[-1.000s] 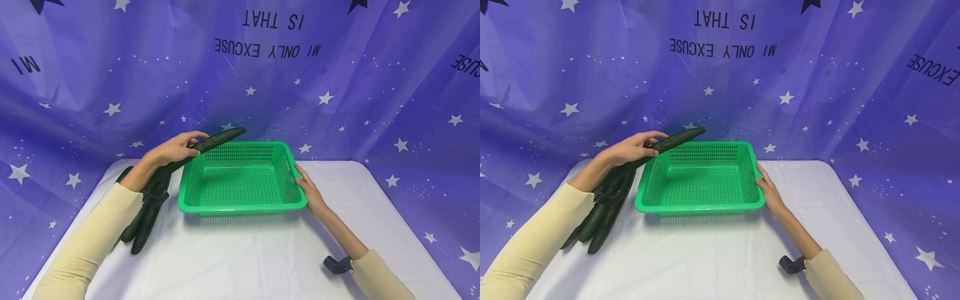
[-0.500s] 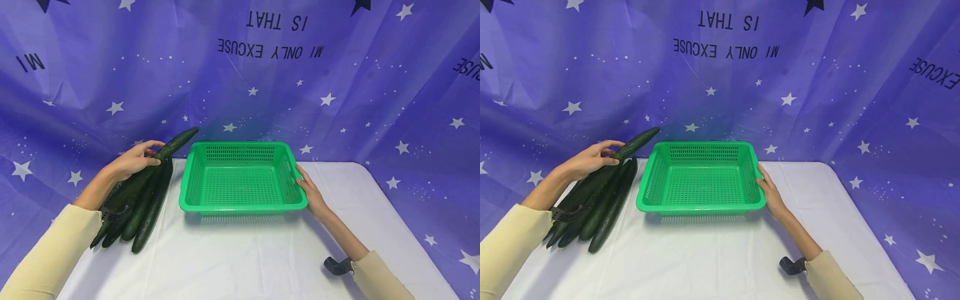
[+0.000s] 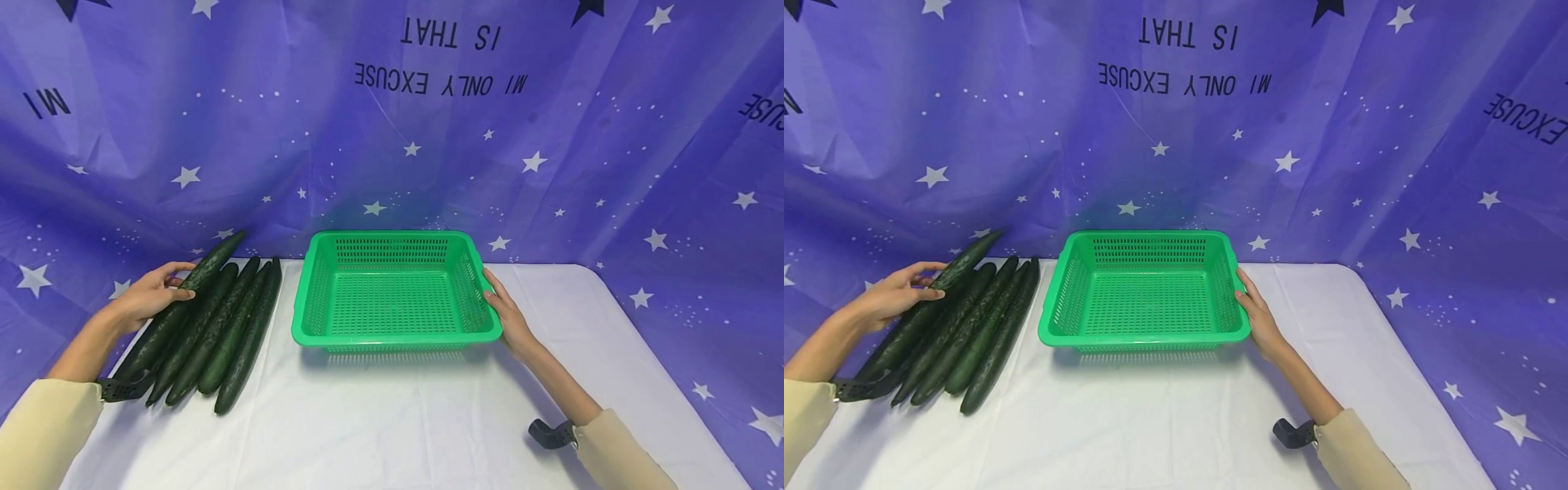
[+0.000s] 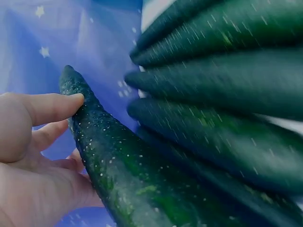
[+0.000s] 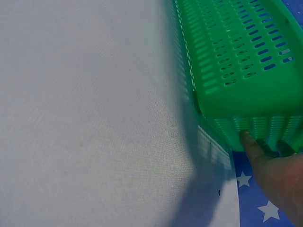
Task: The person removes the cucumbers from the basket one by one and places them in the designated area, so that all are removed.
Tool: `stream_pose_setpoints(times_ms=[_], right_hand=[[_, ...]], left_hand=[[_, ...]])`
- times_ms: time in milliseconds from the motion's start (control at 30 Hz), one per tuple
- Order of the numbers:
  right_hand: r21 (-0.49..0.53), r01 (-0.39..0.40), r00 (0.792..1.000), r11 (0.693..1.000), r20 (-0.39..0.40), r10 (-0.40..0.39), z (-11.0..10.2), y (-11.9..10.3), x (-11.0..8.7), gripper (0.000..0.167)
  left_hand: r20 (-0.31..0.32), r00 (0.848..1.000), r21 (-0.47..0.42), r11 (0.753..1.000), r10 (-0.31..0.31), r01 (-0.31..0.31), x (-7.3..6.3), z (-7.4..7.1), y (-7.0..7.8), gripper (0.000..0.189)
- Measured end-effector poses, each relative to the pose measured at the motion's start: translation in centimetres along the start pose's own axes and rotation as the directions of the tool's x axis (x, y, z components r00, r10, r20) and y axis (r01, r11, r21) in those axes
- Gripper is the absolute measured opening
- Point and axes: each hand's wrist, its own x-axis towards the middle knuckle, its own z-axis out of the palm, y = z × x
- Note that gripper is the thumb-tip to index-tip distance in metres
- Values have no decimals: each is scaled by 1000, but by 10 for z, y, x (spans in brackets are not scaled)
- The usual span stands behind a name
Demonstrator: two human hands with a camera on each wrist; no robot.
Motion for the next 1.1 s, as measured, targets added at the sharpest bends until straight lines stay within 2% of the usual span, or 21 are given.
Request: stream_pose_setpoints(times_ms=[233,400,567,733,900,1100], right_hand=[[-3,2,1000,1000,3,-2,0,-1,1,60],[0,1,1000,1000,4,-1,1,0,1,60],[-5,-2,1000,1000,2,2,1,-1,1,60],[-15,-5,1000,1000,1,5,2,-2,1,60],[-9,-9,1000,1000,0,9,3,-1,0,60],[-12,-8,1000,1000,4,8,2,-1,0,60]], left_hand=[[-9,998,29,998,-57,58,-7,-11,-30,71],[-18,997,-23,997,-70,70,-8,-15,-47,72],[-55,997,3,998,-62,62,-11,-13,-61,68],[-76,996,-41,998,-52,49,-12,-8,-71,65],[-90,995,-28,998,-50,47,-13,-5,-77,63],[-86,994,-52,997,-69,64,-12,-2,-86,61]])
